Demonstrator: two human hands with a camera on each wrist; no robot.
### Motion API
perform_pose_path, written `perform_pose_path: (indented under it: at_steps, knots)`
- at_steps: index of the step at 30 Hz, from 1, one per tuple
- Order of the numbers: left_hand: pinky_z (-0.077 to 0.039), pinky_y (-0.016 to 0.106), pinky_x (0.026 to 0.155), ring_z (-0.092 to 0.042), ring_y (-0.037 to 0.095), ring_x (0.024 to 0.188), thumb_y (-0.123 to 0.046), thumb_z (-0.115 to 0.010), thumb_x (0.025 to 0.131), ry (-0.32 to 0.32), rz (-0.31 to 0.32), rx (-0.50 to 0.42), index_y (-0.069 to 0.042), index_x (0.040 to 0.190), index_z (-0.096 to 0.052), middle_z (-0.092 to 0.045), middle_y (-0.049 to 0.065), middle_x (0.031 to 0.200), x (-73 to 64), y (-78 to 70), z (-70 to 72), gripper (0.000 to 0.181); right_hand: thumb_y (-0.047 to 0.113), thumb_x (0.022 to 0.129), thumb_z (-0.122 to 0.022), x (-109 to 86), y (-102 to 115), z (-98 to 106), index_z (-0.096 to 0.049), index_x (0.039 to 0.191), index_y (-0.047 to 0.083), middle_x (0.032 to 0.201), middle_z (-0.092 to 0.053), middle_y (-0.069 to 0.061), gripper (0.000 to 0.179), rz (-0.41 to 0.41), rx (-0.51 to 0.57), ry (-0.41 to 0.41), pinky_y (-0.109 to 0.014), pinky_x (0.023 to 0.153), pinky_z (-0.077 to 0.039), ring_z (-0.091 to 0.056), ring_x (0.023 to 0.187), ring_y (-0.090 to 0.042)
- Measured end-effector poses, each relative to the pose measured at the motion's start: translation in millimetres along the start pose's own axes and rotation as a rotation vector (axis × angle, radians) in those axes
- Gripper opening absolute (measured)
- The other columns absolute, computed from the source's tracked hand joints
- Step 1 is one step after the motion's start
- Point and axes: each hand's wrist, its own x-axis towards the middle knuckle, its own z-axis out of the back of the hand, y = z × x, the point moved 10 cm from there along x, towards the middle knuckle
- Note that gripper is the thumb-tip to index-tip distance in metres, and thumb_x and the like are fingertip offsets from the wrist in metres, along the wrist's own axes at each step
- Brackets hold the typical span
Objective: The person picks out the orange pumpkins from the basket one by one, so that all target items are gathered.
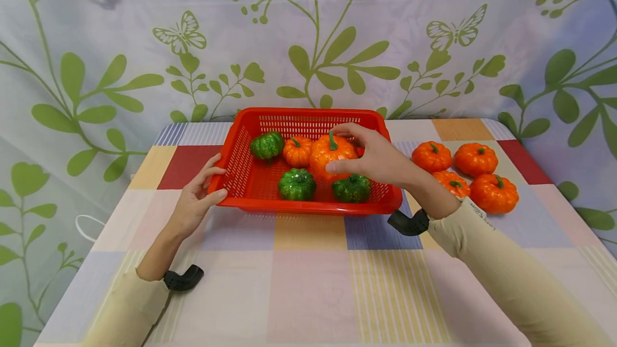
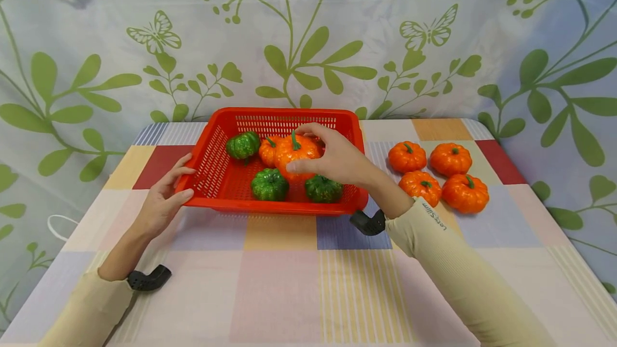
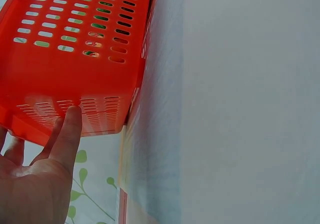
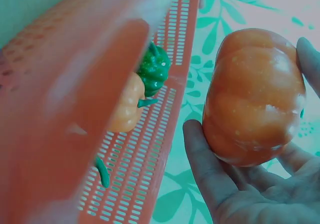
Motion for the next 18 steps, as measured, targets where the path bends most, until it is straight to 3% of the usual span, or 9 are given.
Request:
perform_pose_path:
  at_steps: [4, 10, 18]
  knots:
    - [-0.053, 0.028, 0.088, -0.025, 0.033, 0.141, 0.001, -0.057, 0.095, 0.0, 0.002, 0.0, 0.008, 0.132, -0.045, -0.02, 0.004, 0.162, 0.7, 0.3, -0.5, 0.039, 0.032, 0.085, -0.078, -10.5, -1, 0, -0.046, 0.143, 0.01, 0.141, -0.048, -0.005, 0.07, 0.008, 0.014, 0.013, -0.047, 0.106, -0.038, -0.045, 0.127, -0.025]
    - [-0.052, 0.029, 0.089, -0.024, 0.033, 0.142, 0.002, -0.056, 0.095, -0.001, -0.002, -0.002, 0.008, 0.131, -0.045, -0.02, 0.004, 0.162, 0.4, 0.1, -1.2, 0.038, 0.028, 0.085, -0.079, -28.9, -7, 3, -0.044, 0.143, 0.008, 0.135, -0.053, -0.006, 0.071, -0.005, 0.052, 0.009, -0.044, 0.099, -0.045, -0.051, 0.12, -0.023]
    - [-0.053, 0.027, 0.088, -0.025, 0.032, 0.141, 0.003, -0.056, 0.095, -0.004, -0.012, 0.01, 0.008, 0.131, -0.046, -0.02, 0.004, 0.162, -1.1, -0.9, -0.9, 0.038, 0.028, 0.084, -0.079, -58.6, -20, 15, -0.048, 0.139, 0.012, 0.127, -0.058, -0.004, 0.066, -0.034, 0.009, -0.007, -0.043, 0.093, -0.049, -0.054, 0.114, -0.022]
